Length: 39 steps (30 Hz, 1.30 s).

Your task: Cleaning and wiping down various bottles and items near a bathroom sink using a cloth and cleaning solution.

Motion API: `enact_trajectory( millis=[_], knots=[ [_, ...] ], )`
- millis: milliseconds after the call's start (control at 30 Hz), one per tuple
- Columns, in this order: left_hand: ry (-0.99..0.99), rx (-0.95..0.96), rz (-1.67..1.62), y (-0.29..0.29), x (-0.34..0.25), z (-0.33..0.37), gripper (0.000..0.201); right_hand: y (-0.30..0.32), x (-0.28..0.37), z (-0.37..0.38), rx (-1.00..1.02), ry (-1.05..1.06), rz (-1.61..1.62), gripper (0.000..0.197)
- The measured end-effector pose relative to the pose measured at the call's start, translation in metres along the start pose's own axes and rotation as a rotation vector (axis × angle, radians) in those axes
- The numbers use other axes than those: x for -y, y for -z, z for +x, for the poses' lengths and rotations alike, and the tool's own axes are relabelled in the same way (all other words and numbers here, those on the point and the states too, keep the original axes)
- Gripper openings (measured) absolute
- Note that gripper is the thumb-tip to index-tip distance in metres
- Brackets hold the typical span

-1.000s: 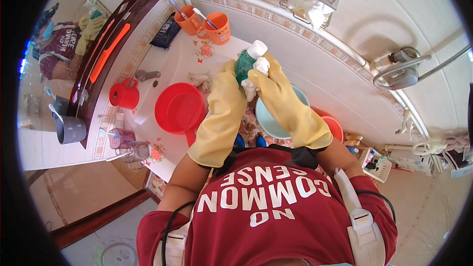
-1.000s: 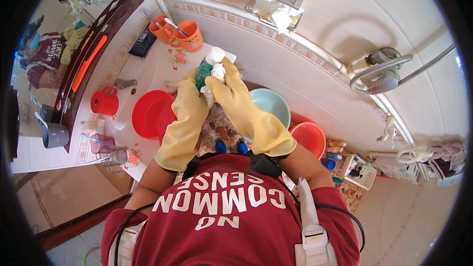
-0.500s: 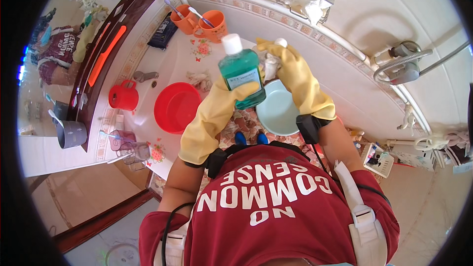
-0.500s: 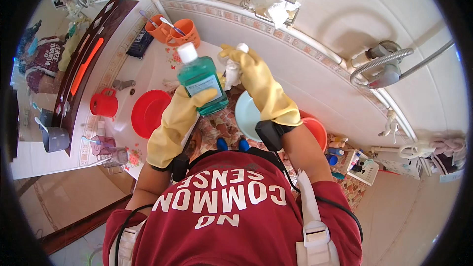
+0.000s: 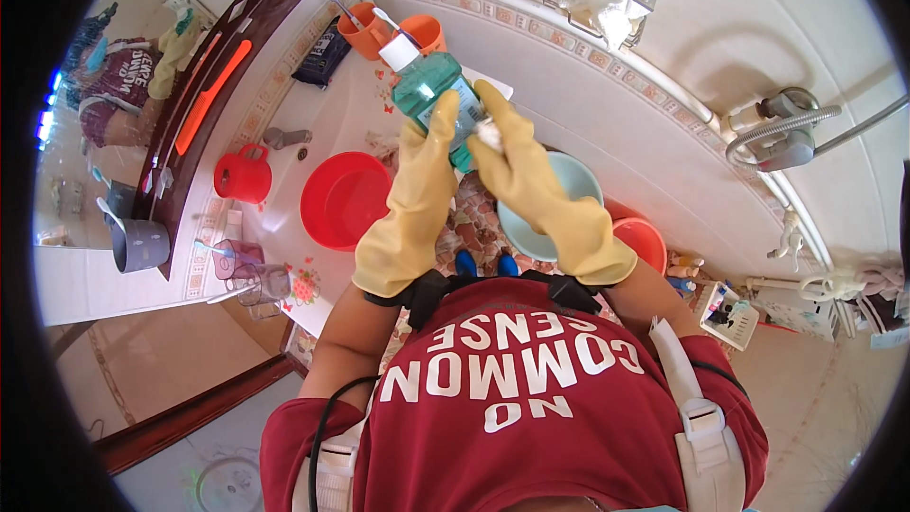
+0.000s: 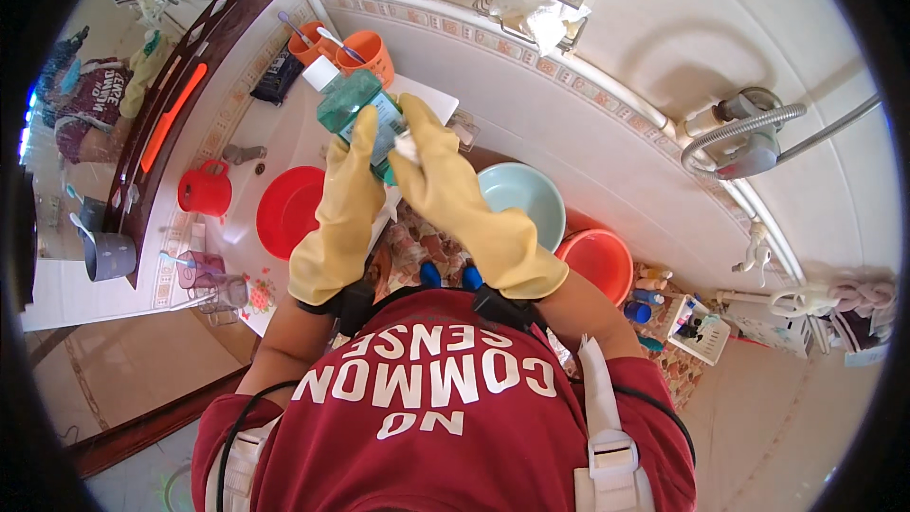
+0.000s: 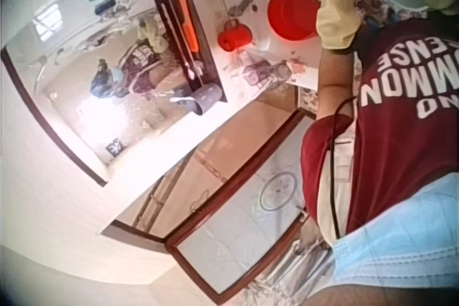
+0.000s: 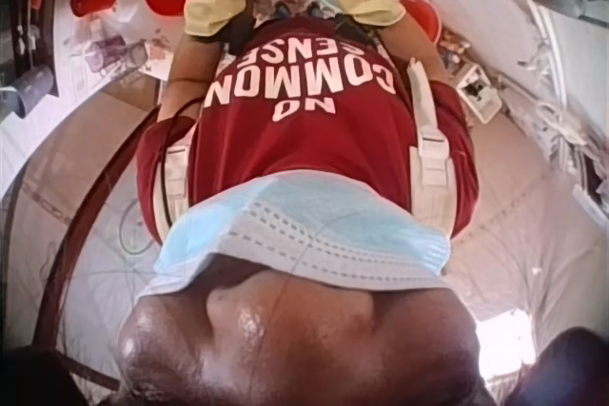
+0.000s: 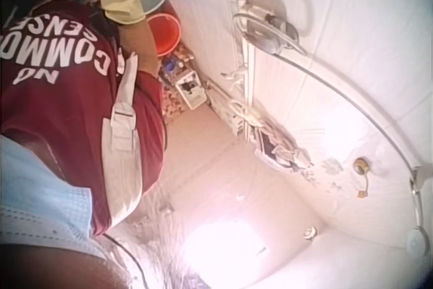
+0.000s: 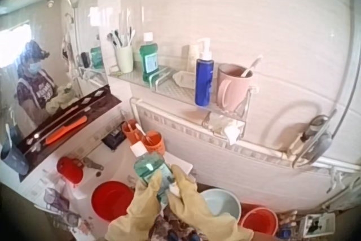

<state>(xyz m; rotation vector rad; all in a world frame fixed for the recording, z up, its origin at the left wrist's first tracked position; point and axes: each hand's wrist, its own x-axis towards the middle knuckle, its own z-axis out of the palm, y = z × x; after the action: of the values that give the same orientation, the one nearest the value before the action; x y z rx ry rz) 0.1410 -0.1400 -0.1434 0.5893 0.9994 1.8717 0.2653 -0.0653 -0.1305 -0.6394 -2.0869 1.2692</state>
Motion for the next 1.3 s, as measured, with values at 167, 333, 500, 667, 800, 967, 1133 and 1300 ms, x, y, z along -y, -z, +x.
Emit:
enact_trajectory(
  millis=[167, 333, 500, 667, 800, 967, 1133, 1300],
  knots=[
    [-0.125, -0.094, 0.186, -0.024, -0.002, -0.009, 0.031, -0.005, -0.017, 0.002, -0.084, 0.159, -0.061, 0.060],
    [-0.101, 0.077, 0.144, -0.017, -0.017, -0.018, 0.038, 0.025, -0.009, 0.009, 0.116, -0.265, 0.605, 0.047],
    [-0.142, 0.094, 0.209, -0.008, -0.014, -0.021, 0.051, 0.044, -0.019, 0.014, 0.128, -0.141, 0.269, 0.032],
    [-0.130, 0.126, 0.249, -0.009, -0.022, -0.024, 0.045, 0.033, -0.009, 0.007, 0.223, -0.119, 0.610, 0.034],
    [-0.088, 0.238, 0.343, -0.007, -0.029, -0.028, 0.044, 0.036, 0.000, 0.005, 0.194, -0.449, 0.974, 0.038],
    [-0.047, 0.193, 0.248, -0.014, -0.029, -0.019, 0.047, 0.016, -0.008, 0.003, 0.001, -0.296, 0.930, 0.036],
    [-0.149, -0.142, 0.238, -0.032, -0.022, -0.009, 0.073, -0.004, 0.015, 0.002, -0.206, -0.292, 0.770, 0.035],
    [-0.183, -0.251, 0.018, -0.030, -0.014, -0.010, 0.082, -0.012, -0.002, -0.001, -0.280, 0.285, 0.075, 0.044]
  ],
)
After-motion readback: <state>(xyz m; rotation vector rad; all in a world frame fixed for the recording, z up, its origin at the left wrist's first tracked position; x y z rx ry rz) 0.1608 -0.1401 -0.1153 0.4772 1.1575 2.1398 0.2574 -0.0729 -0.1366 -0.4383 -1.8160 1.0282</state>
